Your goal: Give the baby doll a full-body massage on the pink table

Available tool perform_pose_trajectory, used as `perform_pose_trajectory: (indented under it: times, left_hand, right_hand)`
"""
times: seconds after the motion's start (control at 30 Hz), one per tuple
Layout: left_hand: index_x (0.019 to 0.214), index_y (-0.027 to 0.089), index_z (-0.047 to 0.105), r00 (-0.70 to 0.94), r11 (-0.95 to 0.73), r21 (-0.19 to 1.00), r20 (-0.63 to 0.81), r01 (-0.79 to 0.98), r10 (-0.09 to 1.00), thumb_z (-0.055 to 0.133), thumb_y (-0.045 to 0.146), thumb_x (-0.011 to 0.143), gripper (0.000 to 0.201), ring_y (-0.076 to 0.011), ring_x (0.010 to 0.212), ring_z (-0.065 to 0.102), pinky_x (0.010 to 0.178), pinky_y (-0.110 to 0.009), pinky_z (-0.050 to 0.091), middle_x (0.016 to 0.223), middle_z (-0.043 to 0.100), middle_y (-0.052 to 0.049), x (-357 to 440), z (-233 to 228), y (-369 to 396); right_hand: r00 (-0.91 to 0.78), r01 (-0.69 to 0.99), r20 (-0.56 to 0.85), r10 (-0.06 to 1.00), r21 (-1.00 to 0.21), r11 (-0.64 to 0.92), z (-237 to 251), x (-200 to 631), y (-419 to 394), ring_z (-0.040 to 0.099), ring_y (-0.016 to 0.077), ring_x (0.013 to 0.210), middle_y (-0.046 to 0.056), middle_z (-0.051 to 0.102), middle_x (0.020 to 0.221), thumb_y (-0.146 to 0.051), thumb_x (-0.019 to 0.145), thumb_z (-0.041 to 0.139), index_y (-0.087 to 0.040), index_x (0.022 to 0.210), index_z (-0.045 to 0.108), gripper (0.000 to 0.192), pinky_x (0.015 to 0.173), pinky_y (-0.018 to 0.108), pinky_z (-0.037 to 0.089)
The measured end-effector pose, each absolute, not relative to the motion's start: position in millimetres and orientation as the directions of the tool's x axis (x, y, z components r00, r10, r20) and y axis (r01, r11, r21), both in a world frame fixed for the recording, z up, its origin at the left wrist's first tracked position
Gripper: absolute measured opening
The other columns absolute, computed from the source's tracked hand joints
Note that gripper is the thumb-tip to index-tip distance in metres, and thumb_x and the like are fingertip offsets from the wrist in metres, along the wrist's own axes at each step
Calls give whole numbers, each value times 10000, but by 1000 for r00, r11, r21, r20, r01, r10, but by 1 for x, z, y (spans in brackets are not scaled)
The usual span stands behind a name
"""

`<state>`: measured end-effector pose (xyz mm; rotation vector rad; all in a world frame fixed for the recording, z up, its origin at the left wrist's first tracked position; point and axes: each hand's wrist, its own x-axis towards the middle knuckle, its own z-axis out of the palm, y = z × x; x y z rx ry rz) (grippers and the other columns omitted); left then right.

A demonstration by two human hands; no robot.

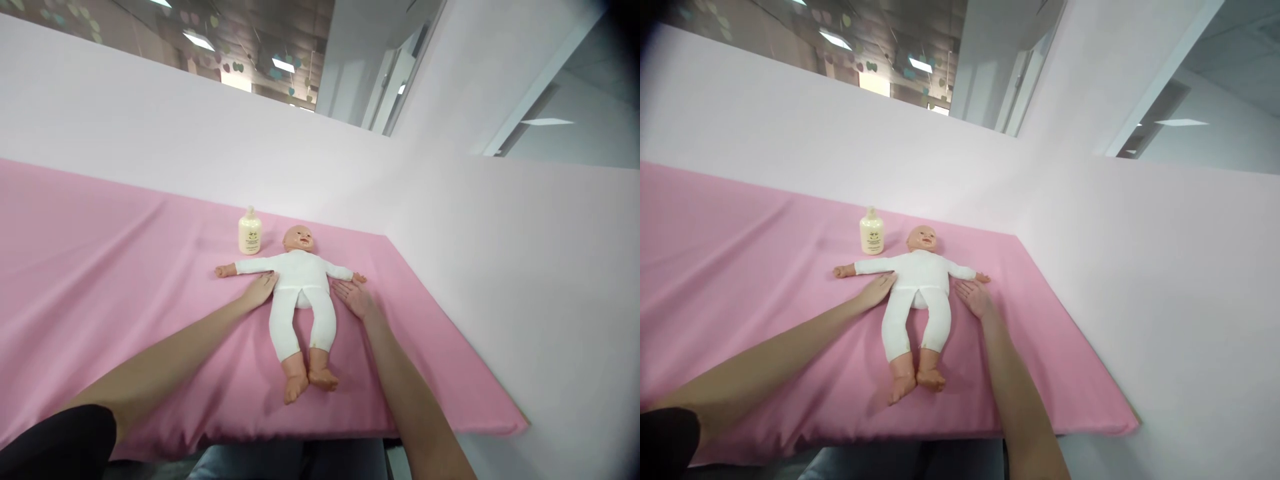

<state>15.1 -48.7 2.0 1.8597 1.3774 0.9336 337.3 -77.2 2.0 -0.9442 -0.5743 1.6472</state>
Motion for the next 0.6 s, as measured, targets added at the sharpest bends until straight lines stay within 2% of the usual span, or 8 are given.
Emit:
perform_pose_trajectory:
  times: [0.07, 0.13, 0.2, 0.27, 0.37, 0.5, 0.6]
  left_hand:
    - [1092, 140, 643, 185, -158, 933, 101, 324, 978, 415, 461, 876, 449, -280, 1215, 498, 1062, -376, 301, 1256, 595, -119, 20, 8, -62]
    - [999, 138, 671, 149, -20, 1000, 22, -16, 989, 515, 417, 835, 360, -276, 1153, 541, 1031, -373, 343, 1156, 655, -115, 27, 16, -76]
    - [965, 143, 670, 105, 44, 941, -9, -336, 994, 537, 317, 830, 257, -237, 1106, 564, 1010, -344, 369, 1101, 677, -91, 33, 26, -89]
    - [870, 140, 668, 108, 129, 836, -84, -533, 991, 479, 215, 849, 205, -196, 1045, 588, 995, -296, 384, 1013, 693, -74, 37, 35, -100]
    - [725, 157, 615, 145, 326, 701, -307, -634, 941, 454, 157, 852, 205, -173, 921, 620, 905, -283, 455, 884, 680, -56, 36, 41, -115]
    - [805, 157, 613, 239, 432, 616, -373, -659, 896, 459, 188, 872, 170, -171, 875, 624, 822, -274, 493, 950, 666, -60, 33, 44, -136]
    - [833, 149, 632, 311, 535, 583, -445, -611, 840, 443, 220, 887, 209, -200, 857, 622, 773, -278, 493, 894, 671, -78, 36, 51, -153]
  right_hand:
    - [-69, -587, -281, 957, -764, -267, 2, 337, -73, 565, 177, 1178, 156, 551, 1300, -310, 926, 271, -114, 1212, 506, 419, 1046, 360, 424]
    - [-87, -597, -267, 960, -757, -265, 3, 334, -68, 541, 181, 1205, 144, 512, 1346, -310, 922, 302, -118, 1205, 507, 398, 1041, 366, 429]
    - [-135, -593, -255, 957, -753, -285, 5, 330, -62, 516, 184, 1232, 128, 488, 1373, -312, 918, 342, -123, 1190, 516, 374, 1040, 377, 428]
    - [-163, -582, -265, 950, -752, -309, 7, 325, -55, 510, 181, 1238, 110, 490, 1375, -307, 911, 379, -135, 1167, 530, 344, 1031, 382, 435]
    - [-138, -580, -281, 950, -755, -307, 5, 318, -45, 538, 172, 1206, 115, 510, 1353, -299, 905, 388, -139, 1145, 530, 322, 1000, 373, 463]
    - [-48, -633, -242, 969, -743, -217, 0, 316, -38, 605, 184, 1115, 128, 577, 1258, -321, 880, 425, -152, 1130, 520, 317, 960, 393, 495]
    - [5, -667, -234, 972, -726, -171, 0, 315, -38, 640, 174, 1040, 92, 618, 1184, -304, 864, 441, -181, 1071, 549, 264, 959, 381, 500]
